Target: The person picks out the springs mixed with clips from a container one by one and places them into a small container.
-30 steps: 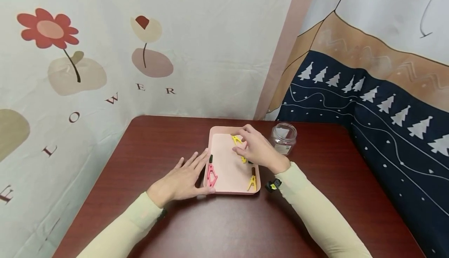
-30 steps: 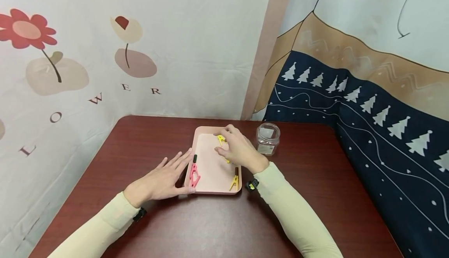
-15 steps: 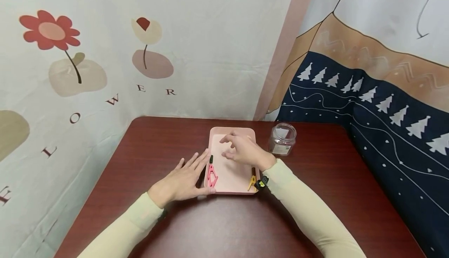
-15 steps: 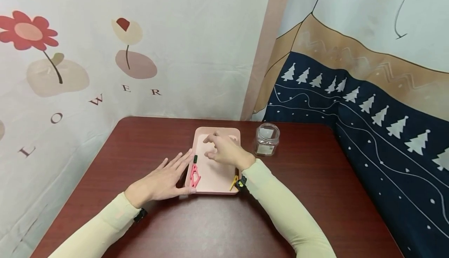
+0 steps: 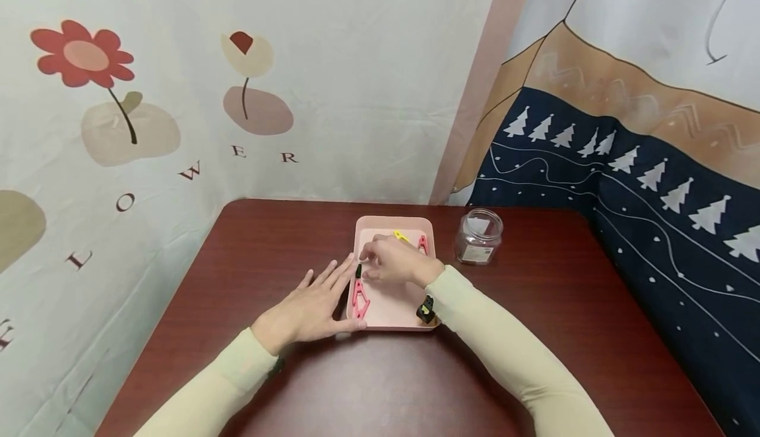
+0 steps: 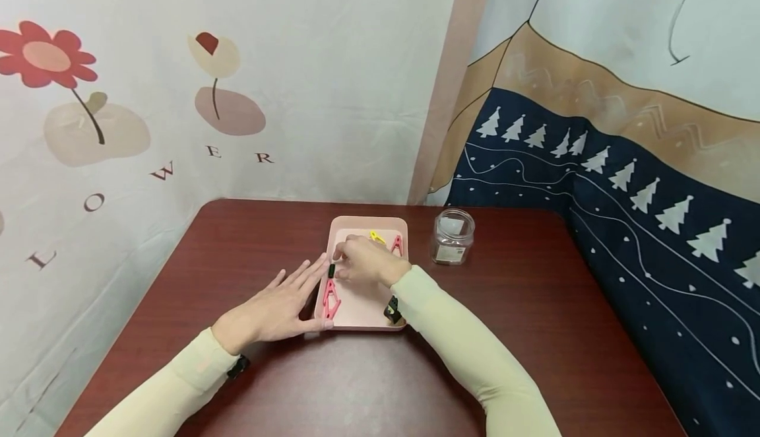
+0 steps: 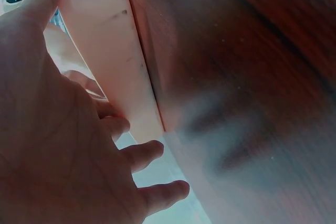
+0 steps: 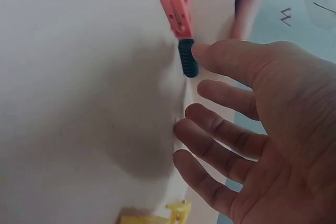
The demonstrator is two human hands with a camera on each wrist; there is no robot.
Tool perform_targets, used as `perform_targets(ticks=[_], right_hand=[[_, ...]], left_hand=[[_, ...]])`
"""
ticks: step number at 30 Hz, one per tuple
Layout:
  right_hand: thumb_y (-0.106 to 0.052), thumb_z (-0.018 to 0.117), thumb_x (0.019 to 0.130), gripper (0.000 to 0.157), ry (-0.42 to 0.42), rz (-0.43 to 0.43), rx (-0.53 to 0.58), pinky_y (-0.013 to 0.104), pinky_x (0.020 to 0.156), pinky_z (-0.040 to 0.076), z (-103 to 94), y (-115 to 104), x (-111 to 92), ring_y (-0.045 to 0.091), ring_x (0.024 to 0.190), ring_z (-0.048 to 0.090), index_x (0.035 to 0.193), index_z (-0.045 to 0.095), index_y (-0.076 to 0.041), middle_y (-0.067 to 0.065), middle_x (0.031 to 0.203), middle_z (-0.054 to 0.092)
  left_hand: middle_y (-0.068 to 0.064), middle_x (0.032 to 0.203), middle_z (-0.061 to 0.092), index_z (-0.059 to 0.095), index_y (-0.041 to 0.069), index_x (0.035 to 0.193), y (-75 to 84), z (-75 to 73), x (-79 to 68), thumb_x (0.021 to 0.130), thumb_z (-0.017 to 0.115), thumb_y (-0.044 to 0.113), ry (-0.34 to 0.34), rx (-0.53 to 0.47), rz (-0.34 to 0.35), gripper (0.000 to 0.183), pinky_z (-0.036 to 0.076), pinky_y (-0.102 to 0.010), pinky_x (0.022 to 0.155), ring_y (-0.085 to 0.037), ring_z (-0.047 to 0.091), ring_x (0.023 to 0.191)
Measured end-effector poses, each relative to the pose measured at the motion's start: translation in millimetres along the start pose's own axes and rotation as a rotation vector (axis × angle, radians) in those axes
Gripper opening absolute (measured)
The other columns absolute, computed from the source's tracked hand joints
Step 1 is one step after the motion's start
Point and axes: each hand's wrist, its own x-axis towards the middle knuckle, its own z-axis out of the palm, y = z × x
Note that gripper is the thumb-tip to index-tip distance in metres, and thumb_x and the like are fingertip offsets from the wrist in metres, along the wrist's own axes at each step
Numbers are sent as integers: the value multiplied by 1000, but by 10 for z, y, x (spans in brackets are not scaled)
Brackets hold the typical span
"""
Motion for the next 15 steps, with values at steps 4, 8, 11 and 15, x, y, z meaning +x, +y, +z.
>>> perform_targets(ticks=[4,8,11,15], right_hand=[[-22,89,103,30,11,10,-14,34,95,65,28,-24,26,18,106,76,131,86,-11,6,120,79],[-22,91,100,25,25,1,-33,33,91,63,58,-37,61,16,99,72,122,86,-11,7,116,78],[-25,94,98,25,35,9,-55,33,87,62,84,-46,89,14,95,68,117,86,-12,6,114,77],[-28,95,96,26,37,48,-53,32,88,61,122,-53,114,12,94,67,116,86,-15,2,113,74]], left_hand=[[-2,200,7,15,16,189,15,-6,12,102,64,89,4,-2,12,124,24,-82,140,-44,22,183],[-3,200,8,18,14,189,9,-5,14,101,64,89,9,-4,19,124,26,-83,139,-44,24,182],[-4,200,8,18,15,189,-2,-3,11,102,64,89,12,-2,20,124,26,-83,139,-45,25,182],[-4,200,8,17,15,189,-10,4,7,102,65,88,11,0,21,123,26,-83,139,-45,24,182]])
